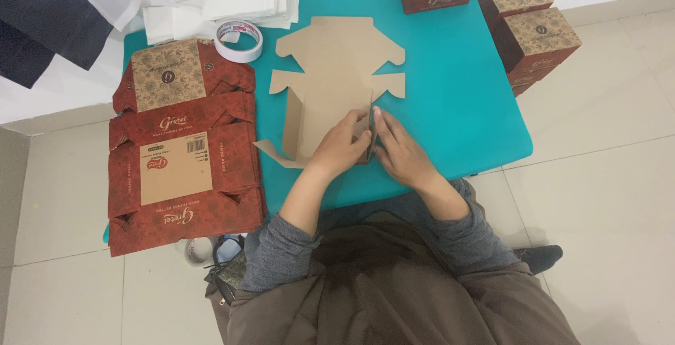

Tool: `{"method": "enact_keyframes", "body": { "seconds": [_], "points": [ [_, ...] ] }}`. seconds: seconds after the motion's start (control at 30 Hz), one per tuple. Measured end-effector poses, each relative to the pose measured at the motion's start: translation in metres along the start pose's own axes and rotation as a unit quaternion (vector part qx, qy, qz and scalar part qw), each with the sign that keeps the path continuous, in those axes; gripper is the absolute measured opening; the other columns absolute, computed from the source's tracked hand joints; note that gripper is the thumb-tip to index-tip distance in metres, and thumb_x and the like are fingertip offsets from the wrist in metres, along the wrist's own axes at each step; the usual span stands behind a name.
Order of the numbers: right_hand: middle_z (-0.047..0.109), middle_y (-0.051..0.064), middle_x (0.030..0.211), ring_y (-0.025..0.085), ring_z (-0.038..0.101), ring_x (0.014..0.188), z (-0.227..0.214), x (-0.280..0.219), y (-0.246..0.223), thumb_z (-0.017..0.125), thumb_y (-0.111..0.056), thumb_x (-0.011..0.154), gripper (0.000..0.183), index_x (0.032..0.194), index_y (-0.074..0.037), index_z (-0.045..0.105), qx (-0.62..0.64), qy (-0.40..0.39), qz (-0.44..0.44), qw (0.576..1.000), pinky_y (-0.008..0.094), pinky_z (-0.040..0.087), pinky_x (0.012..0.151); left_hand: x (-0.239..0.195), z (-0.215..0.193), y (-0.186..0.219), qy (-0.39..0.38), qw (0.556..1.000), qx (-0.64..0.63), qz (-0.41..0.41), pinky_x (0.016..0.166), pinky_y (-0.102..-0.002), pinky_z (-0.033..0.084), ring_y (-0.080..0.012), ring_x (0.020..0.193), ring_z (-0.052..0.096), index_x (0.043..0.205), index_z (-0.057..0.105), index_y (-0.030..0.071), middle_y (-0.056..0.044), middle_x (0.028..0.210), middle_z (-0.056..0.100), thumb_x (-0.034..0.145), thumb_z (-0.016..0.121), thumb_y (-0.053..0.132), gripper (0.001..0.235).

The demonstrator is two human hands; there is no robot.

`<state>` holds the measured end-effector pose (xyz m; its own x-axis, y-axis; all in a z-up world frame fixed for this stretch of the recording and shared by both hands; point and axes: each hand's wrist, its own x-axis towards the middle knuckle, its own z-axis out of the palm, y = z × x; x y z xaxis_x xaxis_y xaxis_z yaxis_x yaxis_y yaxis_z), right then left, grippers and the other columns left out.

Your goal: The person folds a flat cardboard box into shape, inserts a white paper insert, and closes the lid. The finished box is placed with other completed boxes on the table.

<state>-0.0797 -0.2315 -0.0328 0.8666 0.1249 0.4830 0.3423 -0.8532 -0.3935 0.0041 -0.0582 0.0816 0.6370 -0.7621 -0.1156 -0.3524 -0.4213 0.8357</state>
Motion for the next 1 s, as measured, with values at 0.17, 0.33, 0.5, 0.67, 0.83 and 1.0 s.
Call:
{"method": "enact_keyframes", "body": {
  "seconds": [0.17, 0.33, 0.5, 0.67, 0.83, 1.0],
  "points": [
    [0.029, 0.028, 0.16, 0.046, 0.035, 0.146, -0.003, 0.005, -0.004, 0.052, -0.015, 0.106, 0.078, 0.165, -0.005, 0.002, -0.015, -0.028, 0.007, 0.999, 0.059, 0.032, 0.118, 0.002, 0.008, -0.009, -0.005, 0.999, 0.042, 0.002, 0.096, -0.058, 0.053, -0.0496, 0.121, 0.061, 0.138, 0.052, -0.006, -0.036, 0.13, 0.059, 0.105, 0.043, 0.031, 0.05],
    [0.026, 0.028, 0.161, 0.046, 0.034, 0.147, -0.001, 0.004, -0.004, 0.052, -0.019, 0.107, 0.076, 0.165, -0.005, 0.004, -0.048, -0.026, 0.024, 0.998, 0.059, 0.031, 0.119, -0.004, 0.004, 0.002, -0.01, 0.996, 0.093, 0.007, 0.091, -0.058, 0.056, -0.0478, 0.115, 0.065, 0.134, 0.057, -0.007, -0.035, 0.123, 0.064, 0.106, 0.041, 0.031, 0.05],
    [0.022, 0.022, 0.164, 0.043, 0.037, 0.146, 0.002, 0.003, 0.002, 0.044, -0.019, 0.102, 0.079, 0.166, -0.014, -0.002, -0.075, -0.057, 0.048, 0.994, 0.057, 0.033, 0.116, -0.018, -0.002, 0.024, -0.002, 0.991, 0.13, 0.003, 0.089, -0.058, 0.056, -0.0476, 0.111, 0.068, 0.132, 0.059, -0.01, -0.035, 0.116, 0.067, 0.106, 0.041, 0.029, 0.051],
    [0.025, 0.024, 0.162, 0.045, 0.038, 0.145, 0.005, 0.0, 0.006, 0.047, -0.019, 0.103, 0.077, 0.166, -0.013, 0.005, -0.071, -0.023, 0.036, 0.997, 0.058, 0.034, 0.115, -0.019, -0.002, 0.023, -0.009, 0.987, 0.159, 0.005, 0.087, -0.056, 0.057, -0.0448, 0.107, 0.07, 0.132, 0.061, -0.009, -0.033, 0.112, 0.07, 0.105, 0.044, 0.028, 0.049],
    [0.027, 0.016, 0.16, 0.037, 0.035, 0.148, 0.007, -0.008, 0.006, 0.052, -0.026, 0.103, 0.07, 0.165, -0.022, 0.02, -0.093, 0.036, 0.001, 0.995, 0.051, 0.035, 0.119, -0.012, 0.008, 0.01, 0.004, 0.983, 0.183, 0.01, 0.079, -0.052, 0.059, -0.0411, 0.097, 0.074, 0.127, 0.065, -0.008, -0.026, 0.098, 0.073, 0.104, 0.044, 0.025, 0.046],
    [0.034, 0.013, 0.156, 0.035, 0.041, 0.144, 0.009, -0.004, 0.008, 0.047, -0.024, 0.103, 0.063, 0.163, -0.028, 0.03, -0.085, 0.028, -0.004, 0.996, 0.052, 0.04, 0.116, -0.024, 0.007, 0.017, 0.033, 0.983, 0.18, 0.015, 0.081, -0.051, 0.058, -0.0425, 0.096, 0.073, 0.117, 0.07, -0.008, -0.028, 0.095, 0.073, 0.104, 0.048, 0.024, 0.041]
  ]
}}
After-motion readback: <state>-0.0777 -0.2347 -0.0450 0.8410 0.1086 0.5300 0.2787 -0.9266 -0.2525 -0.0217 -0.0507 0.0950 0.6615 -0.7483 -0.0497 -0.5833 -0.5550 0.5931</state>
